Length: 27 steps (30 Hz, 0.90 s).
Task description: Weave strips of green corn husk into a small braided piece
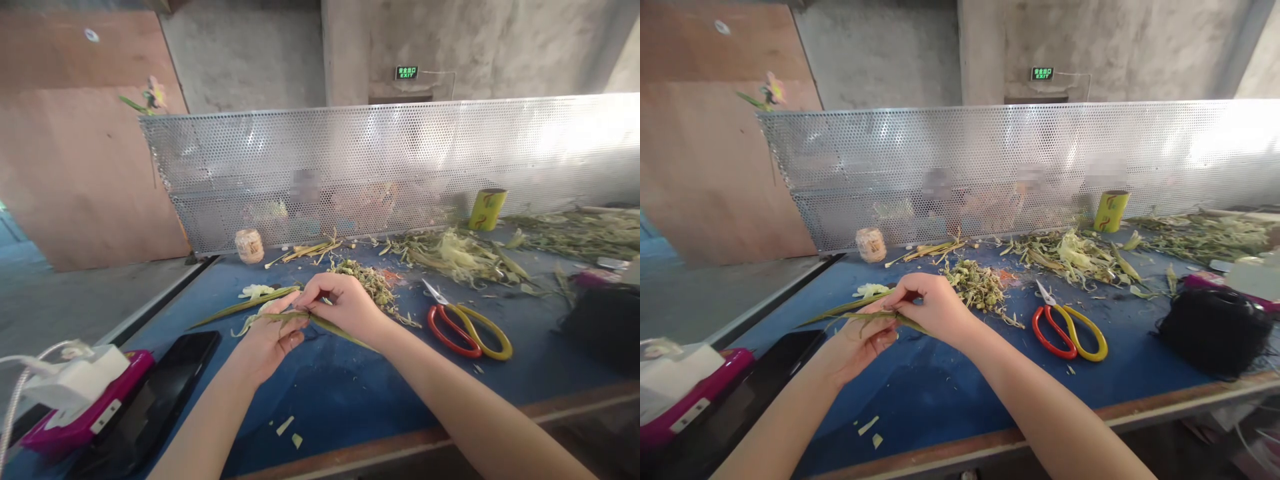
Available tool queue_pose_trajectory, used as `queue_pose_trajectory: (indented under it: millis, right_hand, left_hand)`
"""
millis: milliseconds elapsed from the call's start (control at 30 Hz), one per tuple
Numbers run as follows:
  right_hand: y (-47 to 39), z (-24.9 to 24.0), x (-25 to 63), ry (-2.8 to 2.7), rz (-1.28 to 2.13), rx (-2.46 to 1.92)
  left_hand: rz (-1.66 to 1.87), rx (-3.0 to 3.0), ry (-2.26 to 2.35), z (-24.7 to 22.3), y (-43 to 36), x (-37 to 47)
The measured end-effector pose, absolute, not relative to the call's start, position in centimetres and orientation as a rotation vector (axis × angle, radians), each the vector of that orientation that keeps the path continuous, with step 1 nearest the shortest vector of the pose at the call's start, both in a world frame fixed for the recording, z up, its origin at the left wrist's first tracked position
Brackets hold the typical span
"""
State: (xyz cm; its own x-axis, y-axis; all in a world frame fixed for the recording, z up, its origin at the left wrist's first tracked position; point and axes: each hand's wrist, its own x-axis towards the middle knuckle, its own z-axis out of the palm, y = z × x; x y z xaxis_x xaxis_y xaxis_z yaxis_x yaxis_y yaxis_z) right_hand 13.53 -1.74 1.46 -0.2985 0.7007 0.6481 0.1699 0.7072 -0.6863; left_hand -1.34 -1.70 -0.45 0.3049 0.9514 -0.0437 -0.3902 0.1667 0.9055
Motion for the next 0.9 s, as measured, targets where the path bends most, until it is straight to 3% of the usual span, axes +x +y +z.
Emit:
queue_pose_trajectory:
  millis: [467,900]
  right_hand:
    - [-1.83,1.6,13.49,-1.945,0.405,-0.686]
    - [-1.37,1.6,13.87,-1.802,0.56,-0.72]
  left_hand:
    - [1.223,0.98,0.786,-0.08,-2.0,-1.0]
    - [1.246,1.105,0.759,-0.13,-1.92,-1.24]
